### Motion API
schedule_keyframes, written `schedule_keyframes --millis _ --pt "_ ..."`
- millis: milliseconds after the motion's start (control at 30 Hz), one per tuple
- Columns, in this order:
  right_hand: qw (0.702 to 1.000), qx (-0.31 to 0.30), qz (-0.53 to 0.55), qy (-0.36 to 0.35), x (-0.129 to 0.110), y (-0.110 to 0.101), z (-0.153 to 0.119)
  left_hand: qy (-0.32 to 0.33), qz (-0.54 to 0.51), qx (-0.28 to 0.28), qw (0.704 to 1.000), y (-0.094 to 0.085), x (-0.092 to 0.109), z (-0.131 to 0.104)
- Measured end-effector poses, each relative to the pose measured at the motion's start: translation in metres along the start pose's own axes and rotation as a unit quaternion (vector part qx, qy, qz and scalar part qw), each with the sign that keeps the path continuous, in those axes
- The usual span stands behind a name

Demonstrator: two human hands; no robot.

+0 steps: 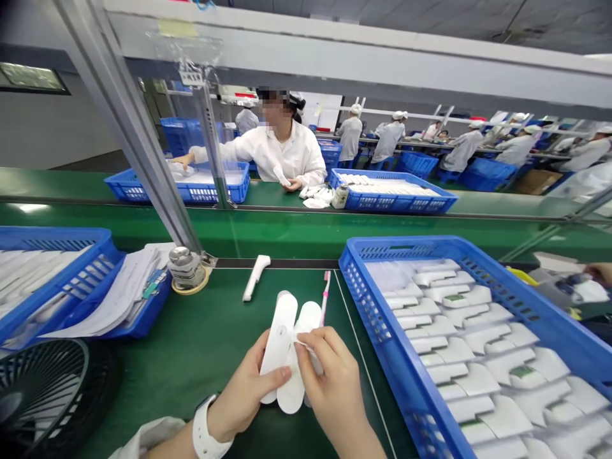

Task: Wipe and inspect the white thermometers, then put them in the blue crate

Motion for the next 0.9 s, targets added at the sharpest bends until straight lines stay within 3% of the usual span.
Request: schedule_keyframes --millis 233,367,500,633,767,900 --pt "0.998 0.039 -0.056 -0.005 -0.001 -0.033 -0.013 -0.01 0.026 -0.073 0.997 0.04 -0.014 -0.01" --pt "0.993 -0.006 -0.114 -0.016 -0.009 -0.037 -0.016 -0.028 0.03 -0.091 0.995 0.049 -0.016 -0.017" --pt "0.992 0.026 -0.122 -0.024 -0.021 -0.056 -0.013 -0.052 0.025 -0.105 0.993 0.056 -0.014 -0.024" --pt "0.991 -0.054 -0.103 -0.061 -0.034 -0.051 -0.012 -0.072 0.02 -0.112 0.991 0.059 -0.011 -0.032" --pt "0.991 -0.032 -0.116 -0.054 -0.035 -0.063 -0.011 -0.083 0.021 -0.126 0.988 0.063 -0.008 -0.037" --pt "0.985 -0.1 -0.121 -0.069 -0.039 -0.053 -0.015 -0.098 0.022 -0.142 0.985 0.065 -0.006 -0.04"
Point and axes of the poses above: each hand's wrist, its own z-axis towards the middle knuckle, its own y-axis out of the palm, x = y × z, the point moved 10 cm from there along z, towards the middle knuckle, and after that the axes turned 6 degrees about z, right-handed, at the moved point
